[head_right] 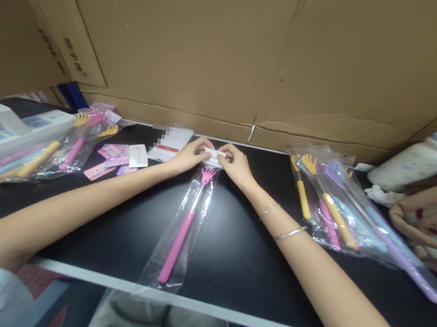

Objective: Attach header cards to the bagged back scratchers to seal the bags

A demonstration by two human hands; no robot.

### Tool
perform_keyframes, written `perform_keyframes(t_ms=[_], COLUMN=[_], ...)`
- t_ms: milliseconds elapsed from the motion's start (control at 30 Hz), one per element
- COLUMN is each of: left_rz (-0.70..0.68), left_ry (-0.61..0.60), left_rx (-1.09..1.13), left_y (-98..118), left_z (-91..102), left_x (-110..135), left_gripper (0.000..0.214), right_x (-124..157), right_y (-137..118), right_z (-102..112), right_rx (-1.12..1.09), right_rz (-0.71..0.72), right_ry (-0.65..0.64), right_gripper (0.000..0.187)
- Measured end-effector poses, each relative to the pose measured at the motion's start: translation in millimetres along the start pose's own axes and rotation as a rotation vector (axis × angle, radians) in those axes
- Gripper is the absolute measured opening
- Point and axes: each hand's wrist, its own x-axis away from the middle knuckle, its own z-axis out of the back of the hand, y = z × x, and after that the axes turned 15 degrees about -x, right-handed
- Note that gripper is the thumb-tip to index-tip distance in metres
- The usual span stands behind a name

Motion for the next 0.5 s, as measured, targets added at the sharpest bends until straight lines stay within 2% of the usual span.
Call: perform_keyframes(t_ms=[500], left_rz=[-0.031], left_ry=[0.010], left_rx=[-0.067], left_y=[1.3], left_z=[0.2], left_x=[1.0], left_gripper=[0.017], right_x=[0.9], right_y=[-3.4], right_z=[-0.7], right_rx=[0.116], right_rz=[0.032], right_ry=[-0.035], right_gripper=[0.018])
